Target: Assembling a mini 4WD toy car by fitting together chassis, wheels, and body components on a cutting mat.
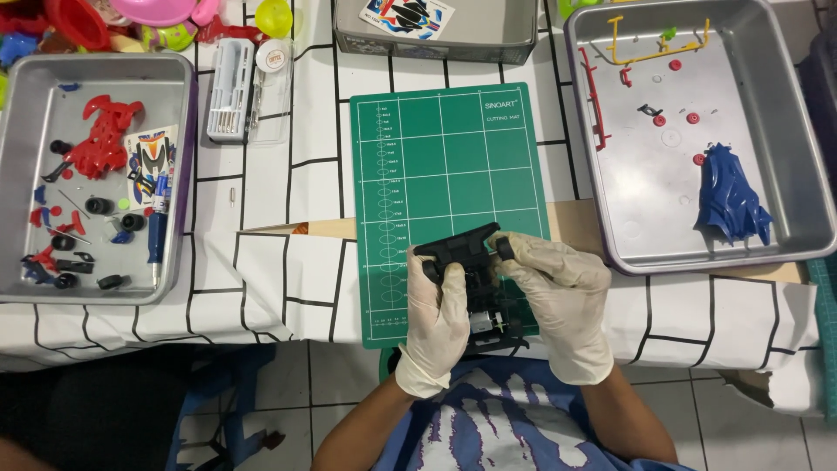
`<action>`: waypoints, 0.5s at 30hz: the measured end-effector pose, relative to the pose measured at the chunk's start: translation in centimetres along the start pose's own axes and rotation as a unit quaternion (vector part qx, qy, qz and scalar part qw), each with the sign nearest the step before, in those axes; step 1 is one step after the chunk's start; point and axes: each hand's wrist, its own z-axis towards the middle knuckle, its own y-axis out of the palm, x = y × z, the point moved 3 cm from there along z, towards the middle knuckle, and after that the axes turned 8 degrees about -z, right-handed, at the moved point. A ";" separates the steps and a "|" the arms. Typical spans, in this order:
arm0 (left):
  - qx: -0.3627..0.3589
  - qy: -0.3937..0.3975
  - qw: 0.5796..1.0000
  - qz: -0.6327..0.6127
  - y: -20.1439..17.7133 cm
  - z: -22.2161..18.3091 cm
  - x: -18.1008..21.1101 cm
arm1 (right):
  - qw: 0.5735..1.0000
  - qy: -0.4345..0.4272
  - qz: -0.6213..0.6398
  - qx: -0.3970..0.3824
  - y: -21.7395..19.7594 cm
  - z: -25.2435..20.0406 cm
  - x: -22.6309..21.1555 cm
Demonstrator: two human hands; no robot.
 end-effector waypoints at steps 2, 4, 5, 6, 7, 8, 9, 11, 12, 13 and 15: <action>-0.001 0.001 1.000 -0.002 0.0 -0.1 0.0 | 1.000 0.007 -0.004 0.000 0.1 0.0 -0.6; -0.001 0.002 1.000 -0.005 0.1 -0.1 0.0 | 1.000 0.015 -0.008 -0.001 0.0 0.0 -0.9; -0.001 0.003 1.000 -0.007 0.1 0.0 0.0 | 1.000 0.014 -0.019 -0.006 0.0 0.0 -1.0; -0.001 0.004 1.000 -0.009 0.2 0.1 0.0 | 0.999 0.012 -0.030 -0.011 -0.1 0.0 -1.0; -0.001 0.005 1.000 -0.009 0.4 0.3 0.2 | 0.999 0.012 -0.030 -0.011 -0.1 0.0 -1.1; -0.003 0.008 1.000 -0.013 0.5 0.6 0.4 | 0.999 0.016 -0.034 -0.010 -0.1 0.0 -1.2; -0.005 0.012 1.000 -0.018 0.7 0.8 0.6 | 0.999 0.019 -0.038 -0.008 -0.2 0.0 -1.2; -0.002 0.035 0.999 0.005 0.8 0.4 -0.4 | 0.999 0.025 -0.044 -0.005 -0.2 0.0 -1.3; 0.001 0.057 0.998 0.028 0.8 0.2 -0.8 | 0.998 0.030 -0.050 -0.003 -0.2 0.0 -1.3; 0.000 0.057 0.998 0.028 0.6 0.2 -0.9 | 0.998 0.030 -0.050 -0.002 -0.2 -0.1 -1.1; -0.019 -0.019 0.999 -0.046 0.4 0.3 -1.6 | 0.997 0.023 -0.069 -0.006 0.0 -0.2 -0.6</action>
